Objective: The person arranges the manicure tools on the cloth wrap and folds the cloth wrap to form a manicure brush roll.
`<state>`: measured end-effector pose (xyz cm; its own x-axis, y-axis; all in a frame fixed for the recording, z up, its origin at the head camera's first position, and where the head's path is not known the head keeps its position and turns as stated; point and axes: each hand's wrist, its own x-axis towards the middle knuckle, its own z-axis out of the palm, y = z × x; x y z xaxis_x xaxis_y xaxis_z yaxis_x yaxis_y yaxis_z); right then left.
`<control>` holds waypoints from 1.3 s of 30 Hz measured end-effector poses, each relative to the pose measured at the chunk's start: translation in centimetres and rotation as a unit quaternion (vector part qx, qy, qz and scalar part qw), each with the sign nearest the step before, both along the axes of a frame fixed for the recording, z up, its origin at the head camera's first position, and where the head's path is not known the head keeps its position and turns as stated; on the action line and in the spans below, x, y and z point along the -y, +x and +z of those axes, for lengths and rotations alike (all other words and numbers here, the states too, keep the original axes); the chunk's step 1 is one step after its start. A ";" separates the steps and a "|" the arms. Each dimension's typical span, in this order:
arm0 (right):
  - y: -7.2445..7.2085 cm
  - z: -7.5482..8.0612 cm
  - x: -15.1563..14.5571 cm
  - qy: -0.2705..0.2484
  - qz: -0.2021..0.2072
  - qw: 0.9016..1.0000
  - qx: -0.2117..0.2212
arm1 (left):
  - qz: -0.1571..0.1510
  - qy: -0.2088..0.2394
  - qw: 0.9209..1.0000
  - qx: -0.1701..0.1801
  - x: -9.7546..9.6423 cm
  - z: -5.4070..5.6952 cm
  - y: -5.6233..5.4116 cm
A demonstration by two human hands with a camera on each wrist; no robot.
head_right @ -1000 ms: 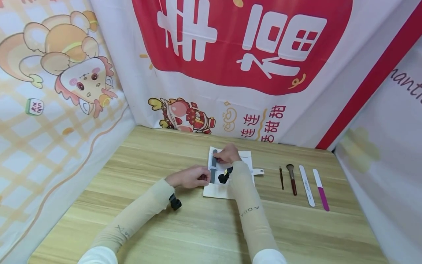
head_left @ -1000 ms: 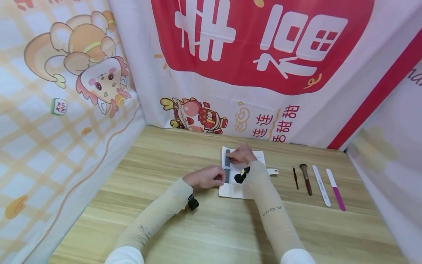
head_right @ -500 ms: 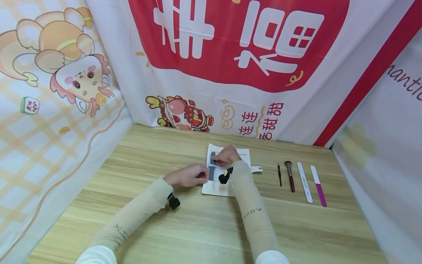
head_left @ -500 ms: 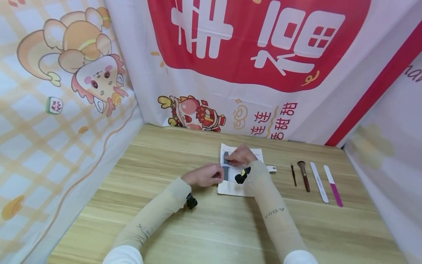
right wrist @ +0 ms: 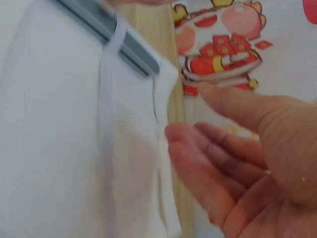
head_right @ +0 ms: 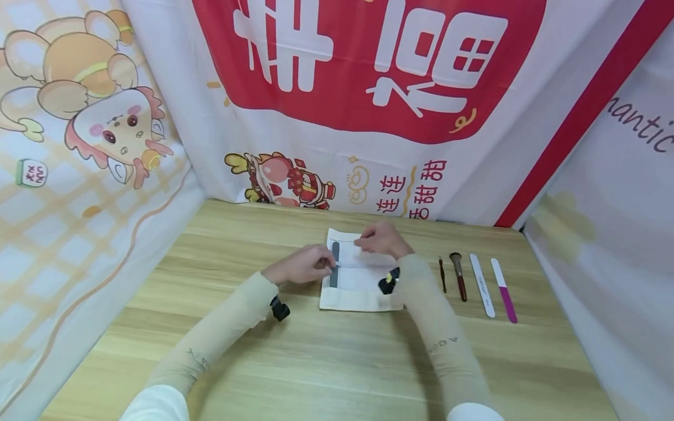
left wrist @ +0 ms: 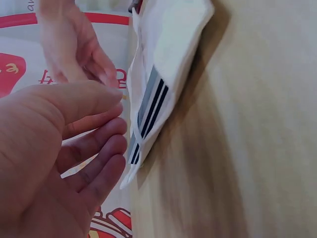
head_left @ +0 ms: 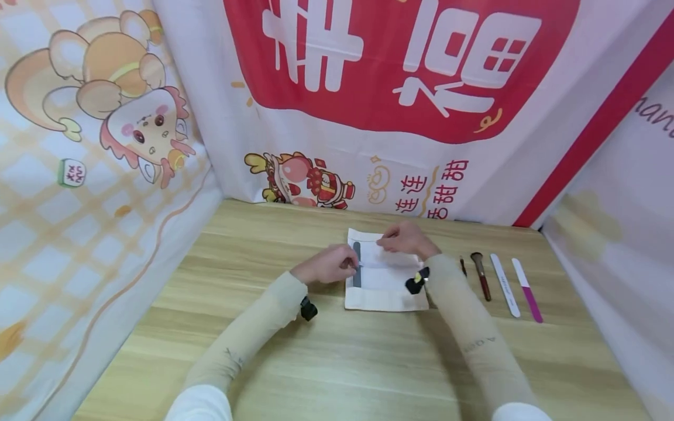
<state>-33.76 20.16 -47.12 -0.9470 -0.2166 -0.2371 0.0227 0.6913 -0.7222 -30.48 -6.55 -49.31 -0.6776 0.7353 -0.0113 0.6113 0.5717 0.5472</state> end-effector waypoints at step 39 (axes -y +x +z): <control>8.0 -1.9 -26.2 0.223 -0.073 0.971 -0.054 | -0.004 -0.050 0.997 -0.051 -4.5 -1.0 -3.0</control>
